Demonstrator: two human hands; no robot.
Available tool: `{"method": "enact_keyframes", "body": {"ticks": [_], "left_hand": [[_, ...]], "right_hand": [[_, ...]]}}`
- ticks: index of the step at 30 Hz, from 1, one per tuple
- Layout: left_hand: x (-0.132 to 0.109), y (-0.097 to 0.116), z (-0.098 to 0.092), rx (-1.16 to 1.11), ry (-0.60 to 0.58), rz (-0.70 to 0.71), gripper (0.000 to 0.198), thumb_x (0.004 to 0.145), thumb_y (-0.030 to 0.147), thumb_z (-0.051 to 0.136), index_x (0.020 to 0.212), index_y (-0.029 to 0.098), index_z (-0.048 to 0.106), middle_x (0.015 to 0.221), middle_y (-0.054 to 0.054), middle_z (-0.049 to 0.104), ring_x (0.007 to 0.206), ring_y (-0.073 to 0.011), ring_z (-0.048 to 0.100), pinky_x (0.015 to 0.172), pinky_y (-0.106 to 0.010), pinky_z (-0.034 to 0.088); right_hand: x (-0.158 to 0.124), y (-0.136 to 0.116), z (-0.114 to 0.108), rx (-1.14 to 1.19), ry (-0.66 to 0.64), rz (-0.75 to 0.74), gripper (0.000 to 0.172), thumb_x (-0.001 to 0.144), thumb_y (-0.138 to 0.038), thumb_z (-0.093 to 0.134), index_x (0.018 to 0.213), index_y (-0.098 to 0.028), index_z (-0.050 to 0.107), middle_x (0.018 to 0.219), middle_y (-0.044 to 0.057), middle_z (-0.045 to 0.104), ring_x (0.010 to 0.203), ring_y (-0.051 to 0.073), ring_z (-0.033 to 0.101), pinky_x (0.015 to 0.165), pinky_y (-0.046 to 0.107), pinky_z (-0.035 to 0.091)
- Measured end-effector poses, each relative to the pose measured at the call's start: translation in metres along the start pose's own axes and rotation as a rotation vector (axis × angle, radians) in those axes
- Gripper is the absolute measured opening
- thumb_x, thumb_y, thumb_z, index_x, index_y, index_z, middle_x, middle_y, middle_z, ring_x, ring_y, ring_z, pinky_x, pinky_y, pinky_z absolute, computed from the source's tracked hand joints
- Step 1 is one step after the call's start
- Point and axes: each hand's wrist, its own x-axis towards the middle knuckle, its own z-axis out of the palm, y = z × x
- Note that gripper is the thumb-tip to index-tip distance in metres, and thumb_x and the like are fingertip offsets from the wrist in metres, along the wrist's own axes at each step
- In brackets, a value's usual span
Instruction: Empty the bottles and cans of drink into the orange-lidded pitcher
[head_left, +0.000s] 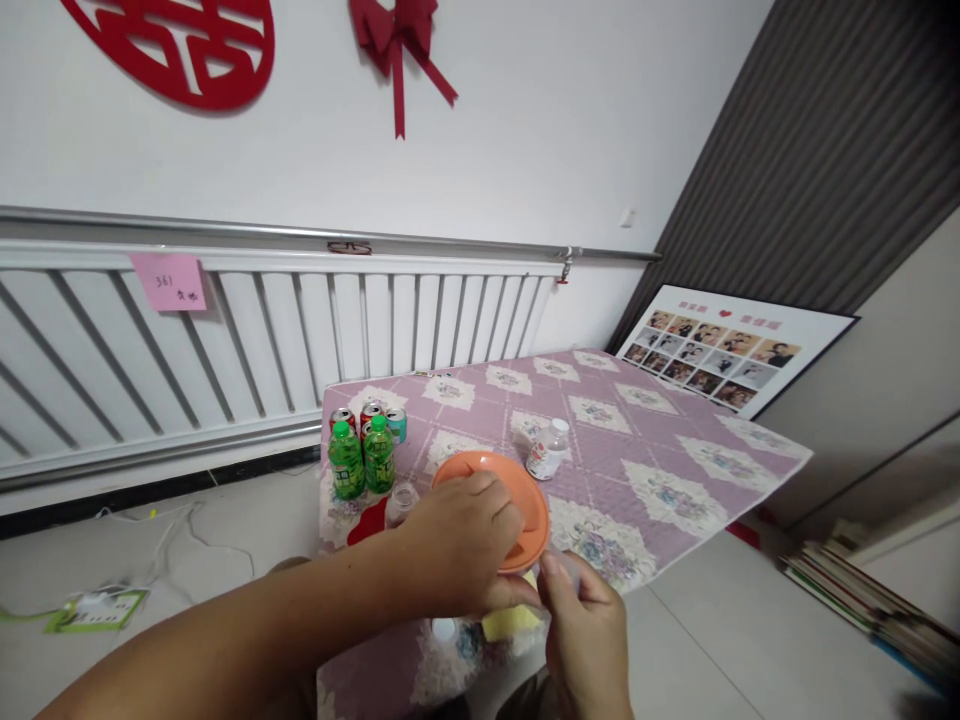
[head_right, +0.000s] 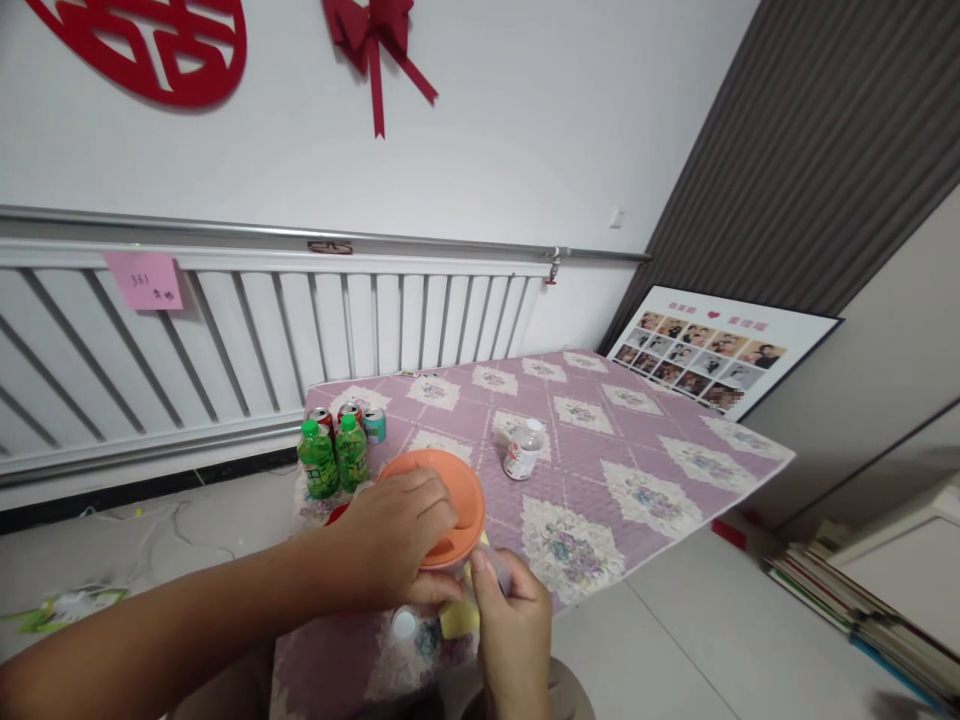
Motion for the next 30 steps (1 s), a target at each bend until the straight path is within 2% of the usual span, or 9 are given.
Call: {"method": "enact_keyframes", "body": {"ticks": [9,15,17,20,23,25,26,28,30], "left_hand": [[0.000,-0.008,0.006,0.032,0.066,0.067,0.056,0.088,0.071,0.050,0.087,0.016,0.061,0.086,-0.009,0.062,0.088,-0.0258,0.058,0.079,-0.038,0.045],[0.002,-0.012,0.008,0.028,0.054,0.073,0.051,0.087,0.067,0.056,0.087,0.016,0.062,0.087,-0.010,0.063,0.092,-0.0272,0.058,0.082,-0.040,0.047],[-0.001,-0.013,0.009,0.010,0.117,0.099,0.053,0.086,0.068,0.057,0.096,0.016,0.064,0.095,-0.012,0.066,0.098,-0.0284,0.060,0.089,-0.043,0.048],[-0.018,-0.014,0.016,-0.046,0.365,0.116,0.072,0.083,0.071,0.059,0.128,0.016,0.053,0.123,-0.017,0.062,0.126,-0.0341,0.052,0.110,-0.052,0.040],[-0.049,-0.010,0.040,-0.141,0.609,-0.058,0.093,0.079,0.069,0.064,0.148,0.019,0.027,0.141,-0.024,0.050,0.137,-0.0384,0.045,0.113,-0.058,0.037],[-0.069,-0.002,0.065,-0.240,0.659,-0.281,0.110,0.073,0.066,0.070,0.153,0.018,0.011,0.149,-0.028,0.040,0.138,-0.0427,0.043,0.109,-0.063,0.042],[-0.077,0.004,0.078,-0.282,0.617,-0.410,0.114,0.071,0.061,0.073,0.154,0.020,0.007,0.152,-0.029,0.036,0.138,-0.0443,0.044,0.106,-0.064,0.045],[-0.085,0.018,0.104,-0.334,0.353,-0.660,0.115,0.069,0.044,0.077,0.155,0.023,0.004,0.158,-0.026,0.030,0.139,-0.0451,0.043,0.102,-0.062,0.051],[-0.085,0.033,0.125,-0.365,0.114,-0.843,0.111,0.069,0.030,0.076,0.155,0.021,0.007,0.160,-0.026,0.027,0.143,-0.0436,0.039,0.103,-0.056,0.053]], "right_hand": [[-0.002,-0.004,0.006,0.019,0.008,0.007,0.046,0.072,-0.055,0.071,0.051,-0.019,0.052,0.052,-0.003,0.042,0.053,0.012,0.037,0.049,0.024,0.034],[0.000,-0.003,0.006,0.006,0.034,0.041,0.047,0.070,-0.058,0.072,0.052,-0.019,0.052,0.053,-0.004,0.040,0.053,0.012,0.036,0.048,0.024,0.033],[0.002,-0.001,0.005,0.010,0.038,0.043,0.048,0.070,-0.058,0.073,0.052,-0.019,0.052,0.054,-0.004,0.040,0.054,0.012,0.036,0.049,0.024,0.033],[0.006,0.001,0.003,0.045,0.049,0.052,0.047,0.068,-0.058,0.074,0.053,-0.019,0.054,0.054,-0.004,0.042,0.054,0.012,0.036,0.049,0.024,0.034],[0.008,0.000,0.000,0.069,0.079,0.084,0.047,0.064,-0.060,0.076,0.056,-0.018,0.058,0.052,-0.004,0.042,0.052,0.012,0.036,0.048,0.025,0.034],[0.009,-0.003,-0.003,0.057,0.090,0.094,0.047,0.062,-0.061,0.077,0.056,-0.018,0.060,0.051,-0.004,0.043,0.052,0.012,0.036,0.047,0.025,0.034],[0.010,-0.004,-0.004,0.049,0.086,0.091,0.048,0.062,-0.062,0.078,0.054,-0.018,0.058,0.051,-0.004,0.043,0.052,0.012,0.036,0.047,0.025,0.034],[0.012,-0.008,-0.006,0.045,0.074,0.078,0.052,0.061,-0.063,0.078,0.049,-0.019,0.053,0.050,-0.004,0.040,0.051,0.011,0.034,0.046,0.025,0.032],[0.014,-0.013,-0.006,0.050,0.056,0.071,0.056,0.060,-0.065,0.078,0.046,-0.020,0.047,0.049,-0.005,0.037,0.050,0.010,0.031,0.045,0.024,0.030]]}}
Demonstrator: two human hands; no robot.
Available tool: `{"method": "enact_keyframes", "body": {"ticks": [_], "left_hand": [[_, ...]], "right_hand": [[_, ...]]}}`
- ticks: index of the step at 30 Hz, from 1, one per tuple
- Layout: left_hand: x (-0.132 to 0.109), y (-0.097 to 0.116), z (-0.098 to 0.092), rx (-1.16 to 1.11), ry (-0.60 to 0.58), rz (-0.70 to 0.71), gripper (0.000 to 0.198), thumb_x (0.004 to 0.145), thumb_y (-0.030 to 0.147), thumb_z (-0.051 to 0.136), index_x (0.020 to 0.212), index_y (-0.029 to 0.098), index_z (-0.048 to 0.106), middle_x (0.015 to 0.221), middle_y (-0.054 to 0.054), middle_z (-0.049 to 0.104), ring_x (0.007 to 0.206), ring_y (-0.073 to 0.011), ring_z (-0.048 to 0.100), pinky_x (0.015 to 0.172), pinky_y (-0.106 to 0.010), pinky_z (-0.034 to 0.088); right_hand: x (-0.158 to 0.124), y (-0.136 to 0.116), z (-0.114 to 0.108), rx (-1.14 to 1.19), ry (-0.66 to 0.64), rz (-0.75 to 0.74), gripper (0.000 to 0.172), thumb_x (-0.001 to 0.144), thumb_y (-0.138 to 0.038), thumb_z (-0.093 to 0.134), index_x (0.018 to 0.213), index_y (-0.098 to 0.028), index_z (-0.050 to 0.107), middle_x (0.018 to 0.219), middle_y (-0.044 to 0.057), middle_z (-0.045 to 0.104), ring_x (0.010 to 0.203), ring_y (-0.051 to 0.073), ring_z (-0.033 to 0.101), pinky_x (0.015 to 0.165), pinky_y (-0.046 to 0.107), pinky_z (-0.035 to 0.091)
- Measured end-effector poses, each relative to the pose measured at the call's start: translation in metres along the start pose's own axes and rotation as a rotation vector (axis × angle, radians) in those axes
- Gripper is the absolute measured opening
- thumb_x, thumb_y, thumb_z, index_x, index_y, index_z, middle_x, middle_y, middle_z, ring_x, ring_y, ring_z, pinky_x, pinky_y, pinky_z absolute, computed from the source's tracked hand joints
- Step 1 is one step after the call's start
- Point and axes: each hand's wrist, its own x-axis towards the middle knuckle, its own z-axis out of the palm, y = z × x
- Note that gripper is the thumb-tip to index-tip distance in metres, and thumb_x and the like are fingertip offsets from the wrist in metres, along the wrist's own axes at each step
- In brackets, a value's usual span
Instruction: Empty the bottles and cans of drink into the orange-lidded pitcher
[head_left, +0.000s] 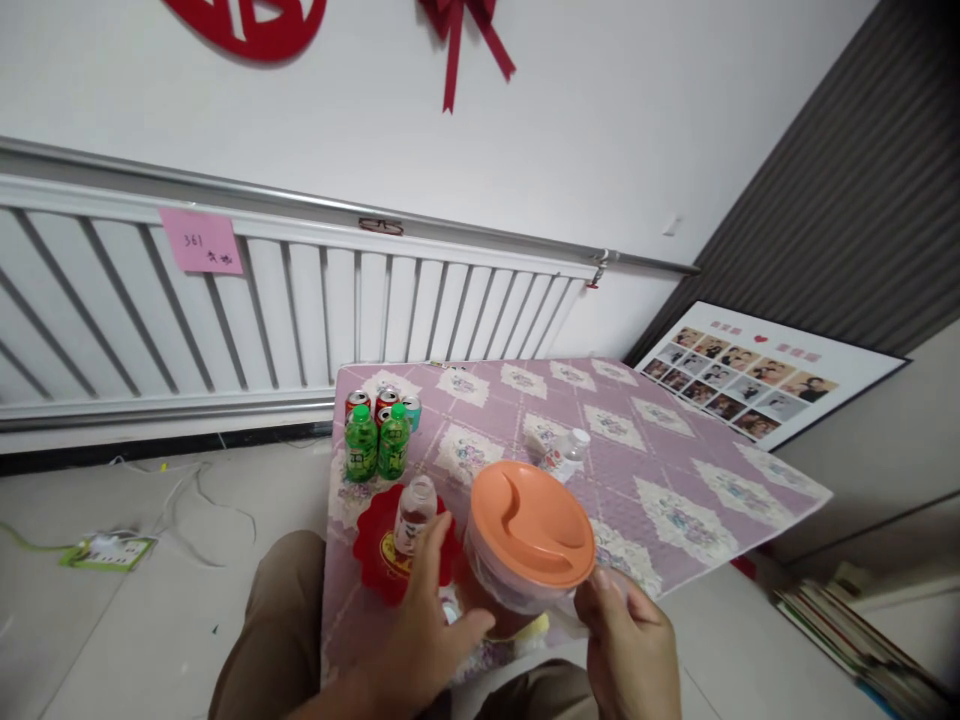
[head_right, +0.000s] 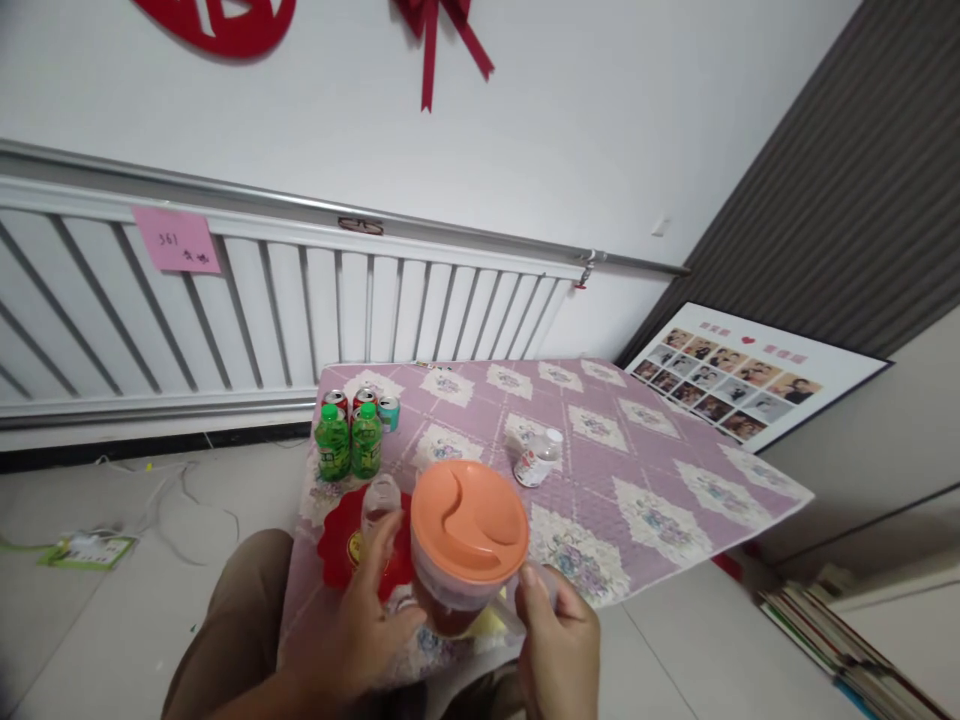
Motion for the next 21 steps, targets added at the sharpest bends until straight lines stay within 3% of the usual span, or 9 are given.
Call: {"method": "enact_keyframes", "body": {"ticks": [2,5,12,17,21], "left_hand": [[-0.005,0.006,0.017,-0.174,-0.097,-0.070,0.109,0.072,0.022,0.072,0.155,0.017,0.001,0.160,-0.027,0.027,0.146,-0.0372,0.037,0.111,-0.050,0.049],[-0.007,0.014,0.031,-0.516,-0.055,-0.097,0.106,0.073,0.015,0.067,0.154,0.016,-0.001,0.161,-0.026,0.024,0.149,-0.0332,0.032,0.118,-0.053,0.039],[-0.004,0.026,0.030,-1.092,-0.022,-0.204,0.087,0.081,0.011,0.057,0.156,0.021,0.015,0.162,-0.017,0.029,0.147,-0.0287,0.036,0.123,-0.046,0.032],[0.004,0.026,0.018,-1.133,-0.068,-0.234,0.091,0.076,0.011,0.061,0.156,0.019,0.019,0.164,-0.014,0.026,0.151,-0.0282,0.028,0.126,-0.045,0.023],[0.007,0.017,0.019,-1.051,-0.060,-0.238,0.089,0.073,0.012,0.064,0.154,0.020,0.028,0.160,-0.012,0.035,0.151,-0.0313,0.027,0.126,-0.046,0.023]], "right_hand": [[0.003,-0.005,0.001,0.003,-0.020,0.006,0.058,0.058,-0.066,0.079,0.046,-0.020,0.046,0.048,-0.005,0.035,0.049,0.010,0.030,0.044,0.024,0.028],[0.011,-0.012,0.005,-0.015,-0.051,0.015,0.060,0.055,-0.067,0.080,0.045,-0.021,0.043,0.047,-0.006,0.033,0.048,0.009,0.029,0.043,0.024,0.026],[0.036,-0.015,0.007,-0.179,-0.202,0.000,0.058,0.060,-0.067,0.079,0.048,-0.020,0.046,0.049,-0.006,0.035,0.049,0.009,0.029,0.045,0.024,0.025],[0.047,-0.019,0.015,-0.280,-0.265,0.002,0.056,0.063,-0.064,0.077,0.050,-0.022,0.044,0.049,-0.006,0.034,0.049,0.009,0.028,0.047,0.024,0.023],[0.050,-0.025,0.024,-0.326,-0.317,-0.034,0.051,0.072,-0.059,0.071,0.050,-0.022,0.042,0.050,-0.006,0.033,0.049,0.010,0.027,0.047,0.025,0.023]]}}
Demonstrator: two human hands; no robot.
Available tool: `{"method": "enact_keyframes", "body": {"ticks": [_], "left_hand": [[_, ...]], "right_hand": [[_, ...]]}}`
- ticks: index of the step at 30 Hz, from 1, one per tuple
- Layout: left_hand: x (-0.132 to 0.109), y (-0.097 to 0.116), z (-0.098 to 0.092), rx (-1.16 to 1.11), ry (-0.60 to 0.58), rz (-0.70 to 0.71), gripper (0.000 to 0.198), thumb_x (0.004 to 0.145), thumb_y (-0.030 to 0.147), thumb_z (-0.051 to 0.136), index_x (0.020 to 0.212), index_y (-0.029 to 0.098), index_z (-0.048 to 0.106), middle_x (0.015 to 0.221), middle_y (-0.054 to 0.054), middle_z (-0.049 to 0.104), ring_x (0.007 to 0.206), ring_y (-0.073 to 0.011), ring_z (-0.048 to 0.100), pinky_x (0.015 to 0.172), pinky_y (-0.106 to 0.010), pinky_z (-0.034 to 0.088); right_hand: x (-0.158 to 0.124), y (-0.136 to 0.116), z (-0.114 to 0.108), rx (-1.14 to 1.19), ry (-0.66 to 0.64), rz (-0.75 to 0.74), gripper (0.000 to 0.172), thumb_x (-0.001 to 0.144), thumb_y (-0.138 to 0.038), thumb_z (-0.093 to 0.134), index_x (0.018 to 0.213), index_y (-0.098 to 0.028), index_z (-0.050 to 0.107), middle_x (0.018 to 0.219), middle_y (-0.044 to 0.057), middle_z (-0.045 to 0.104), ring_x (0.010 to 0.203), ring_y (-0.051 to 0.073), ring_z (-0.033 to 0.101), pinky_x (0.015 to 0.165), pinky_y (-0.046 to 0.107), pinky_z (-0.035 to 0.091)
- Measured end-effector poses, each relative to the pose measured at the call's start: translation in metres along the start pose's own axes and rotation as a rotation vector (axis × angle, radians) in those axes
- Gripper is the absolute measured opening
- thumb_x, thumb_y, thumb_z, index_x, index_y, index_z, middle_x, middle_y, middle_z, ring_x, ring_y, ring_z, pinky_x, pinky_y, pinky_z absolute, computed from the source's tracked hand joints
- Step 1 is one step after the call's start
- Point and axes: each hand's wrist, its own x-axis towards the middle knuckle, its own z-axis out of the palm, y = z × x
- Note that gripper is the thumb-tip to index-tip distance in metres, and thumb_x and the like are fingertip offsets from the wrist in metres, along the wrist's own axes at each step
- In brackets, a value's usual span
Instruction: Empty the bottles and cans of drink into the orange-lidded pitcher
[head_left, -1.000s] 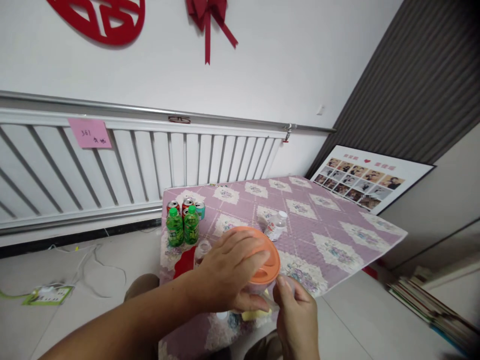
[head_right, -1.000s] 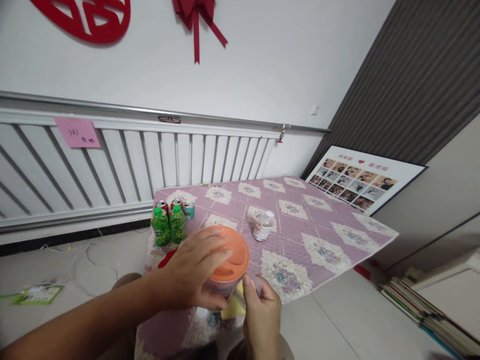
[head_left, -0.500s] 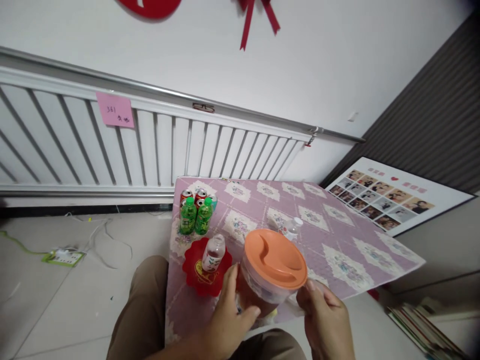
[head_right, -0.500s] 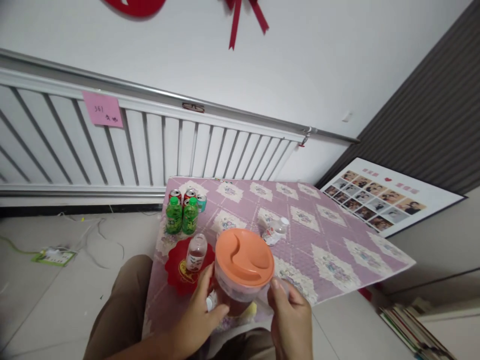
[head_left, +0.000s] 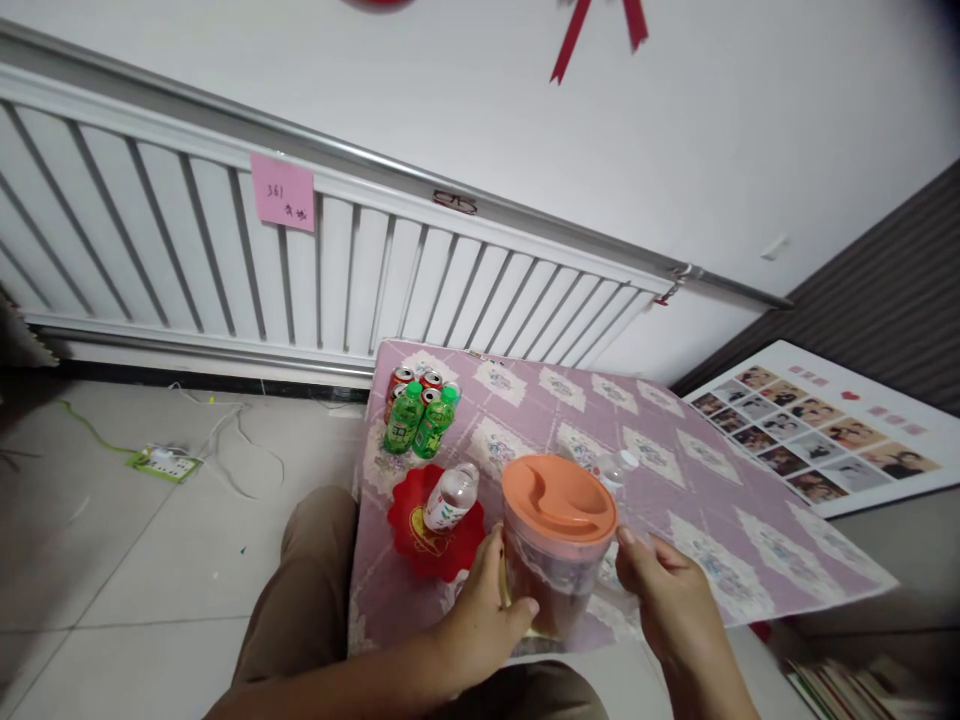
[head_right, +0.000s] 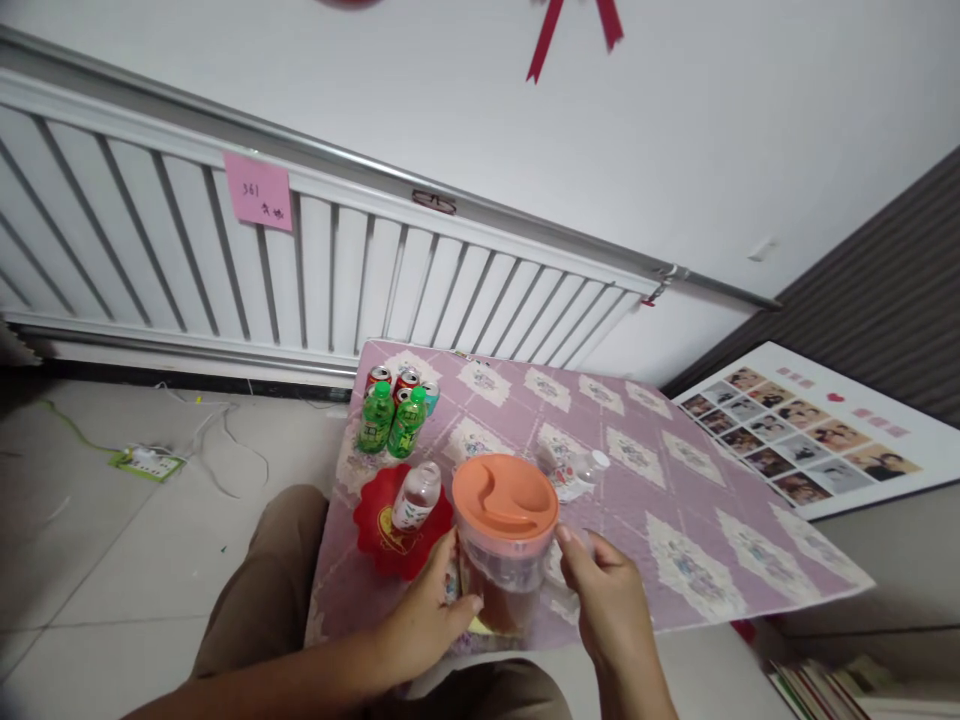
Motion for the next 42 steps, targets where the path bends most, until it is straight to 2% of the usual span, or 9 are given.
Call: {"method": "enact_keyframes", "body": {"ticks": [4,6,9,12,14,19,24,31,42], "left_hand": [[0.002,-0.013,-0.009,0.093,0.011,0.025,0.082,0.072,0.013,0.067,0.149,0.022,0.040,0.153,-0.013,0.044,0.146,-0.0326,0.037,0.124,-0.046,0.028],[0.003,-0.019,-0.017,0.164,0.053,0.070,0.075,0.072,0.013,0.067,0.144,0.020,0.045,0.151,-0.014,0.046,0.143,-0.0313,0.039,0.123,-0.046,0.030],[0.011,-0.024,-0.037,0.293,0.208,0.169,0.064,0.074,0.014,0.067,0.135,0.020,0.053,0.146,-0.013,0.049,0.143,-0.0297,0.039,0.123,-0.047,0.030],[0.028,-0.024,-0.064,0.417,0.374,0.221,0.068,0.073,0.014,0.068,0.138,0.021,0.048,0.143,-0.012,0.052,0.139,-0.0287,0.043,0.121,-0.050,0.030],[0.042,-0.021,-0.081,0.492,0.418,0.207,0.072,0.071,0.014,0.070,0.138,0.020,0.047,0.144,-0.013,0.052,0.139,-0.0297,0.043,0.121,-0.050,0.031],[0.069,-0.014,-0.108,0.646,0.280,0.154,0.079,0.067,0.023,0.079,0.139,0.019,0.047,0.145,-0.016,0.051,0.139,-0.0332,0.044,0.120,-0.051,0.031],[0.082,-0.017,-0.114,0.674,0.172,0.148,0.079,0.066,0.029,0.081,0.138,0.019,0.050,0.145,-0.015,0.053,0.138,-0.0336,0.046,0.118,-0.049,0.034],[0.088,-0.019,-0.114,0.631,0.137,0.100,0.079,0.068,0.029,0.080,0.140,0.021,0.049,0.146,-0.013,0.054,0.138,-0.0324,0.047,0.117,-0.048,0.036],[0.091,-0.024,-0.115,0.636,0.159,0.117,0.073,0.067,0.026,0.081,0.135,0.022,0.054,0.137,-0.013,0.061,0.131,-0.0328,0.053,0.113,-0.048,0.040]], "right_hand": [[0.006,-0.007,0.002,-0.079,-0.027,-0.001,0.048,0.073,-0.054,0.070,0.050,-0.023,0.042,0.049,-0.006,0.034,0.049,0.010,0.028,0.047,0.026,0.023],[0.008,-0.009,0.002,-0.105,-0.033,0.006,0.047,0.073,-0.054,0.069,0.050,-0.022,0.043,0.050,-0.005,0.035,0.049,0.010,0.029,0.048,0.026,0.024],[0.010,-0.012,0.003,-0.119,-0.046,0.007,0.047,0.074,-0.055,0.068,0.050,-0.023,0.043,0.049,-0.005,0.035,0.049,0.010,0.029,0.048,0.026,0.024],[0.013,-0.012,0.005,-0.139,-0.065,-0.006,0.048,0.074,-0.057,0.066,0.050,-0.023,0.043,0.049,-0.005,0.035,0.048,0.011,0.029,0.047,0.026,0.025],[0.016,-0.011,0.006,-0.152,-0.071,-0.016,0.049,0.073,-0.059,0.066,0.050,-0.023,0.042,0.049,-0.006,0.034,0.048,0.011,0.029,0.047,0.026,0.025],[0.028,-0.003,0.007,-0.160,-0.098,-0.021,0.054,0.070,-0.065,0.068,0.048,-0.024,0.041,0.048,-0.006,0.033,0.048,0.010,0.028,0.047,0.026,0.024],[0.034,-0.007,0.010,-0.228,-0.121,-0.024,0.055,0.068,-0.067,0.067,0.049,-0.023,0.042,0.048,-0.006,0.034,0.049,0.010,0.028,0.048,0.026,0.023],[0.034,-0.029,0.016,-0.320,-0.152,-0.019,0.053,0.064,-0.068,0.067,0.047,-0.023,0.044,0.047,-0.005,0.036,0.049,0.011,0.030,0.048,0.026,0.024],[0.038,-0.035,0.017,-0.332,-0.197,-0.045,0.052,0.063,-0.066,0.072,0.047,-0.021,0.051,0.048,-0.004,0.039,0.049,0.012,0.033,0.047,0.026,0.029]]}}
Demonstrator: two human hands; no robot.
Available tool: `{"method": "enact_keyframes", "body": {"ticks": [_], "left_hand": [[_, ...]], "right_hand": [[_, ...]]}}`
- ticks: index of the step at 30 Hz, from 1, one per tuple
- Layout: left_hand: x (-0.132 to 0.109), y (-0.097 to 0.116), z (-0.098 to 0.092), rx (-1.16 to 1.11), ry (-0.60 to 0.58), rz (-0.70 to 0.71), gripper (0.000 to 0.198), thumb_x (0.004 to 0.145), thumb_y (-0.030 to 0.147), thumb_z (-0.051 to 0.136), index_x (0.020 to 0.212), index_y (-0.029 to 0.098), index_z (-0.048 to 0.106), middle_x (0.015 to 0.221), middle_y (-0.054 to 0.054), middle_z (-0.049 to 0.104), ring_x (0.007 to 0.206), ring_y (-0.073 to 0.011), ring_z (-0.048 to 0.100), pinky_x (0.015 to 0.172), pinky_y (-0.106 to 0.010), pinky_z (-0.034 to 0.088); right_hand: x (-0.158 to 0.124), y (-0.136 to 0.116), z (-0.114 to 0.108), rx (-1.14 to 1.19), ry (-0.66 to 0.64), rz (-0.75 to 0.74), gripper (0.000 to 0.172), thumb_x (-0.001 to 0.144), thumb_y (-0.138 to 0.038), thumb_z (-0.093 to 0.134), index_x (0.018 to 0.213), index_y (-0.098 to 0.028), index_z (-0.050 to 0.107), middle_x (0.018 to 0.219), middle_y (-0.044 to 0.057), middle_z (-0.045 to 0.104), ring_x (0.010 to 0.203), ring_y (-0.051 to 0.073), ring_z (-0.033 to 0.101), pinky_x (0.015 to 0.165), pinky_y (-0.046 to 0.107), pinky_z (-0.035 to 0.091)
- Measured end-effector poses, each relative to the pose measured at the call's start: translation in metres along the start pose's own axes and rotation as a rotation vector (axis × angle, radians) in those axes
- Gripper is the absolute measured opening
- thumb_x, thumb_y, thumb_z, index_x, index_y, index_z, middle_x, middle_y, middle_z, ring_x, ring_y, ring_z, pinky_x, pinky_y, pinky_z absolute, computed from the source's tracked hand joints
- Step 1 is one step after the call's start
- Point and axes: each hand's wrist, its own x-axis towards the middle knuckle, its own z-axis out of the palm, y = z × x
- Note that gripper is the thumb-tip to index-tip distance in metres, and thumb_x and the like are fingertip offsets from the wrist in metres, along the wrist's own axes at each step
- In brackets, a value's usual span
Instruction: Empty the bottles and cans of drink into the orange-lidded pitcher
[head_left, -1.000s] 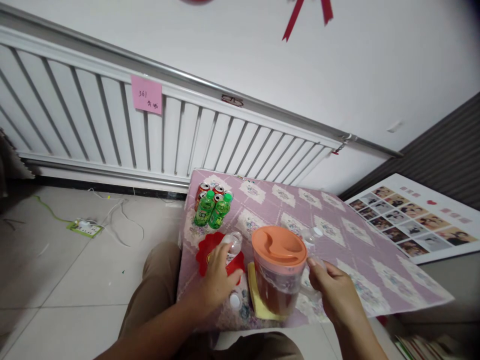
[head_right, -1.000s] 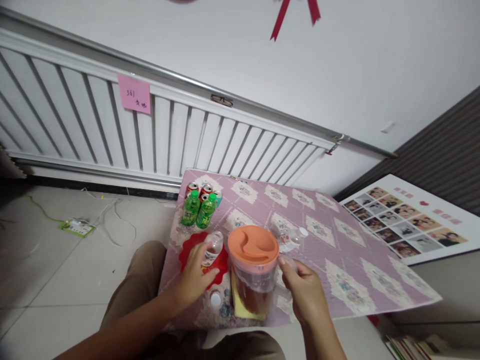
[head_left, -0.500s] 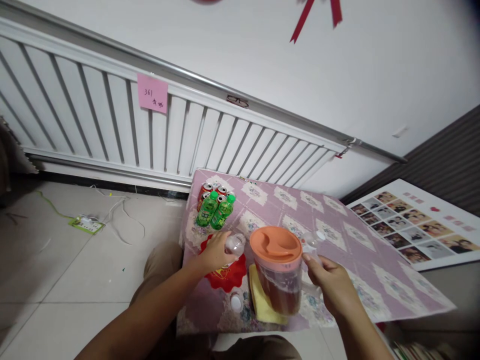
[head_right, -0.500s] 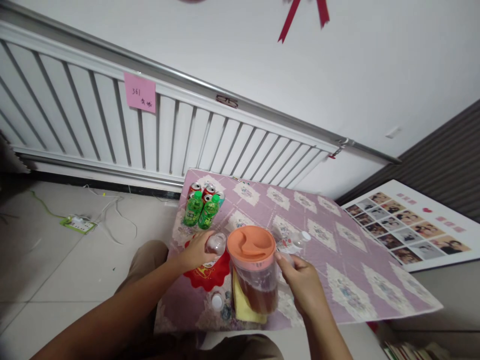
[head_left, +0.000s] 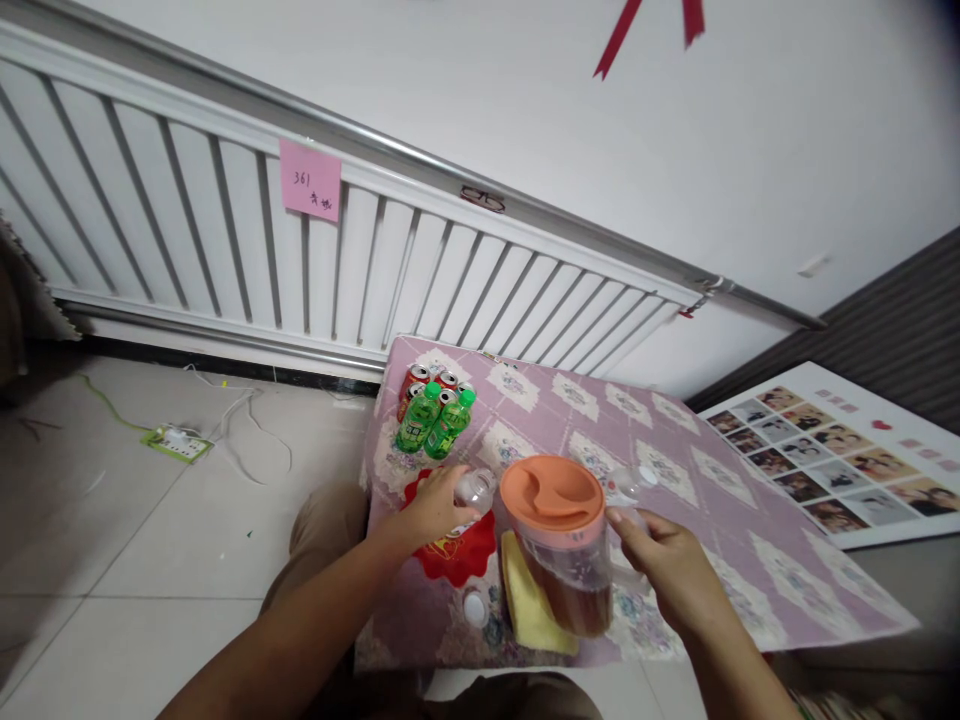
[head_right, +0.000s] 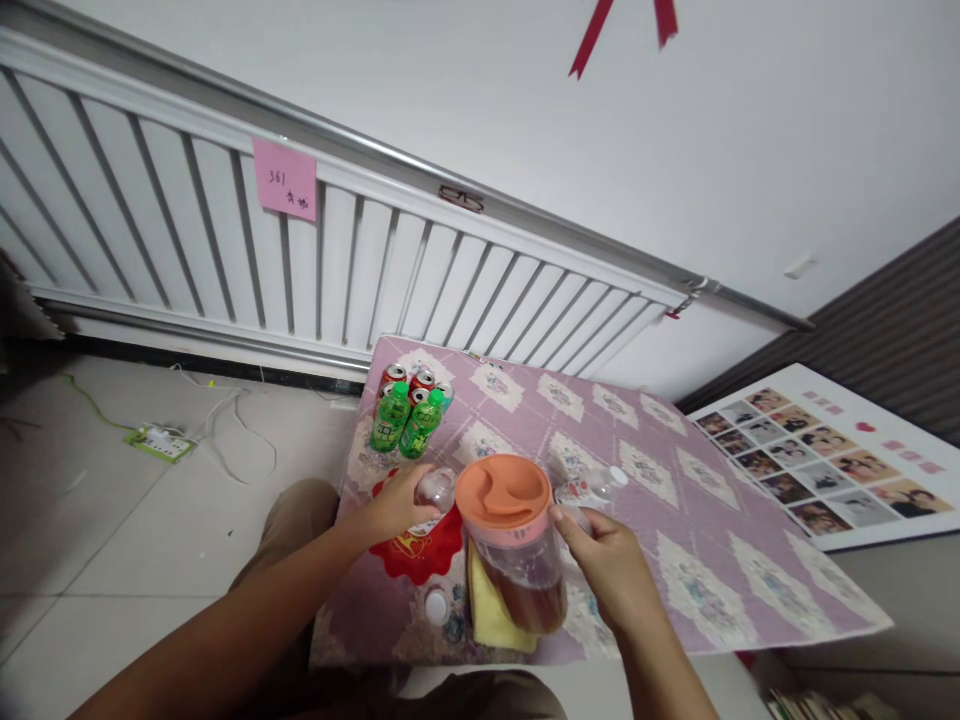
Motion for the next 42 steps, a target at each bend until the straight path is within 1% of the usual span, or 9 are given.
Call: {"method": "enact_keyframes", "body": {"ticks": [8,16,20,23,26,31,33,39,42], "left_hand": [[0.000,0.001,-0.002,0.032,-0.024,-0.011,0.071,0.070,0.030,0.080,0.136,0.023,0.053,0.137,-0.012,0.061,0.131,-0.0328,0.053,0.112,-0.048,0.040],[0.000,0.002,-0.001,0.016,0.001,-0.010,0.070,0.068,0.031,0.082,0.133,0.028,0.055,0.136,-0.011,0.062,0.129,-0.0332,0.055,0.111,-0.050,0.040],[-0.001,0.006,-0.003,0.018,-0.010,-0.026,0.069,0.069,0.031,0.081,0.133,0.026,0.055,0.137,-0.011,0.062,0.129,-0.0352,0.054,0.112,-0.052,0.039],[-0.001,0.008,-0.005,0.004,-0.012,-0.023,0.068,0.070,0.030,0.080,0.133,0.026,0.055,0.137,-0.011,0.062,0.130,-0.0352,0.054,0.112,-0.052,0.038],[-0.001,0.008,-0.005,0.000,-0.014,-0.023,0.068,0.069,0.031,0.080,0.133,0.025,0.055,0.137,-0.011,0.062,0.130,-0.0353,0.054,0.112,-0.051,0.038],[-0.001,0.006,-0.003,0.020,-0.019,-0.033,0.068,0.070,0.032,0.080,0.133,0.024,0.055,0.137,-0.012,0.061,0.128,-0.0355,0.055,0.111,-0.053,0.038],[-0.001,0.006,-0.003,0.018,-0.021,-0.026,0.068,0.071,0.032,0.079,0.133,0.024,0.055,0.137,-0.013,0.061,0.128,-0.0362,0.055,0.111,-0.054,0.038],[-0.001,0.006,-0.003,-0.017,0.000,-0.015,0.066,0.069,0.032,0.080,0.131,0.028,0.057,0.135,-0.010,0.064,0.127,-0.0346,0.056,0.111,-0.050,0.039],[0.000,0.005,-0.002,0.012,-0.013,-0.027,0.068,0.070,0.033,0.080,0.133,0.026,0.055,0.136,-0.011,0.062,0.128,-0.0349,0.055,0.111,-0.051,0.038]], "right_hand": [[0.005,-0.006,0.000,-0.050,-0.009,-0.020,0.051,0.062,-0.064,0.074,0.045,-0.022,0.051,0.045,-0.003,0.041,0.047,0.012,0.035,0.046,0.026,0.030],[0.008,-0.016,0.000,-0.052,-0.022,-0.011,0.045,0.062,-0.062,0.074,0.050,-0.021,0.061,0.046,-0.003,0.044,0.047,0.012,0.035,0.046,0.026,0.030],[0.006,-0.020,0.001,-0.078,-0.018,-0.019,0.040,0.063,-0.059,0.074,0.055,-0.021,0.067,0.047,-0.003,0.047,0.048,0.013,0.037,0.046,0.027,0.031],[0.005,-0.024,0.002,-0.079,0.013,-0.033,0.039,0.065,-0.058,0.073,0.054,-0.021,0.067,0.046,-0.002,0.047,0.048,0.013,0.037,0.046,0.027,0.032],[0.007,-0.026,0.002,-0.092,0.003,-0.037,0.041,0.064,-0.058,0.073,0.051,-0.021,0.064,0.045,-0.002,0.047,0.047,0.014,0.038,0.047,0.027,0.034],[0.014,-0.023,-0.002,-0.149,-0.043,-0.035,0.040,0.063,-0.060,0.073,0.058,-0.021,0.069,0.053,-0.001,0.057,0.051,0.015,0.045,0.051,0.027,0.039],[0.015,-0.022,-0.003,-0.162,-0.037,-0.048,0.041,0.064,-0.061,0.073,0.060,-0.020,0.070,0.056,0.000,0.060,0.053,0.015,0.047,0.052,0.027,0.040],[0.016,-0.023,-0.003,-0.174,-0.039,-0.068,0.043,0.064,-0.061,0.074,0.053,-0.021,0.065,0.049,-0.002,0.052,0.049,0.014,0.043,0.047,0.026,0.036],[0.017,-0.023,-0.003,-0.178,-0.028,-0.070,0.044,0.063,-0.062,0.075,0.053,-0.021,0.066,0.051,-0.001,0.054,0.050,0.015,0.045,0.048,0.026,0.037]]}}
